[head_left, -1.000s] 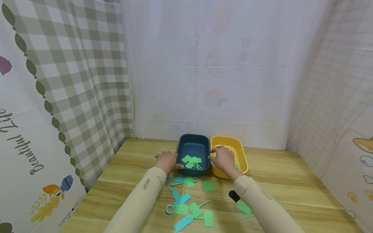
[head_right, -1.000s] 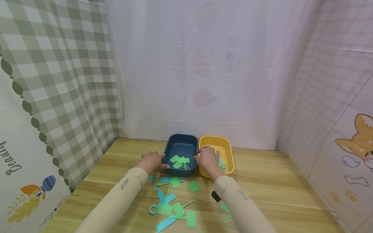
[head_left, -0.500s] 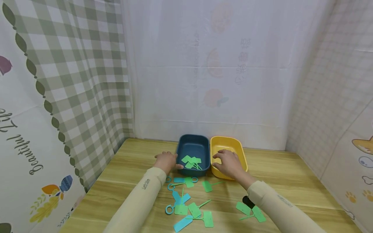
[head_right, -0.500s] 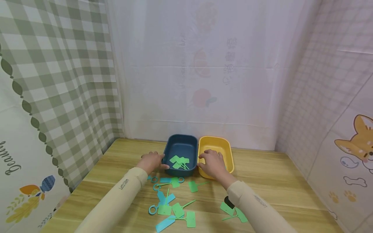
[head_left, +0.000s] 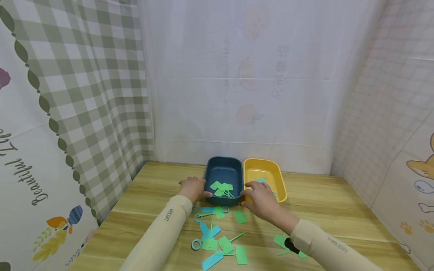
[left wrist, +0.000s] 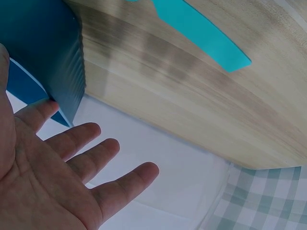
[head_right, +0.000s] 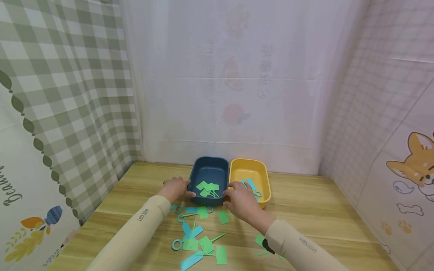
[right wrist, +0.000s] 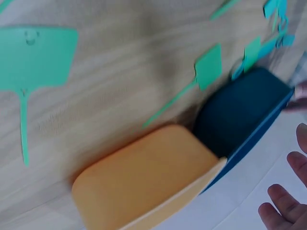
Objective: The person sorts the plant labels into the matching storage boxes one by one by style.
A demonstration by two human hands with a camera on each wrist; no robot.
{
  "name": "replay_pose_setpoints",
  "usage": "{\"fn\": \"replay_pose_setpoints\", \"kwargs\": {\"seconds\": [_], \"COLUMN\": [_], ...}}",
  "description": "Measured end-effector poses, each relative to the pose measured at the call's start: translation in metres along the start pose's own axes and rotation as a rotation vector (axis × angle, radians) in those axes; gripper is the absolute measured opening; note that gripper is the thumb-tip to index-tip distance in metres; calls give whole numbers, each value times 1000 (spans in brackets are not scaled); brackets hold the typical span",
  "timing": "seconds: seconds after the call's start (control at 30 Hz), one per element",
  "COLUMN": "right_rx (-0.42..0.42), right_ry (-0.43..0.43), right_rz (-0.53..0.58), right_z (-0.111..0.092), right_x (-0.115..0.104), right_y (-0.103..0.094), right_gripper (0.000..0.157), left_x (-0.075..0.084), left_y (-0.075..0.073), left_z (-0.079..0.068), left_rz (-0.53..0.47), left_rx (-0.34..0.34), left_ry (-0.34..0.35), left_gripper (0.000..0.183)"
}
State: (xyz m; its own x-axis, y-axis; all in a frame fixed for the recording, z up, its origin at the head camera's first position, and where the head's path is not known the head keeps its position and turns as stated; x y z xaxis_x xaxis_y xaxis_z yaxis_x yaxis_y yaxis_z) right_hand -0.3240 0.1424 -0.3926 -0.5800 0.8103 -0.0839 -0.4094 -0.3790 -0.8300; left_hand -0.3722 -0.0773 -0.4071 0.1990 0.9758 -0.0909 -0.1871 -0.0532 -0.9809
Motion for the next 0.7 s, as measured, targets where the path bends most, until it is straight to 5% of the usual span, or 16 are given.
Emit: {"fn": "replay_pose_setpoints", "kwargs": {"seconds": [0.23, 0.7], "right_rx": [-35, -239], "right_ry": [-157, -258], "right_rz": [-9, -60], "right_z": [-18, -44], "right_x": [-25, -40], "right_y": [11, 35], "right_gripper": [24, 18], "left_x": [-1, 0], "left_y": [1, -1], "left_z": [0, -2], "left_rz": [-4, 3], "left_rx": [6, 41], "left_ry": [-2, 6], "left_gripper": [71, 70]}}
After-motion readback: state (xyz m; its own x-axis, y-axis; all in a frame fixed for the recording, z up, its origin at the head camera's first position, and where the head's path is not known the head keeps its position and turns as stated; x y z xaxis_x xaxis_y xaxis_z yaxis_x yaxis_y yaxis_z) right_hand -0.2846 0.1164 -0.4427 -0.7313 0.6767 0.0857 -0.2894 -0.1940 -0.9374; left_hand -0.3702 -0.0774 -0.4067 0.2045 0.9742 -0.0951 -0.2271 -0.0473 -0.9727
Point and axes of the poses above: each hand's wrist, its own z-axis towards the middle knuckle, its own y-axis out of the palm, x = y × z, the point moved 5 cm from there along z, towards the middle knuckle, and after that the axes turned 11 degrees about x, right-handed, at the moved point
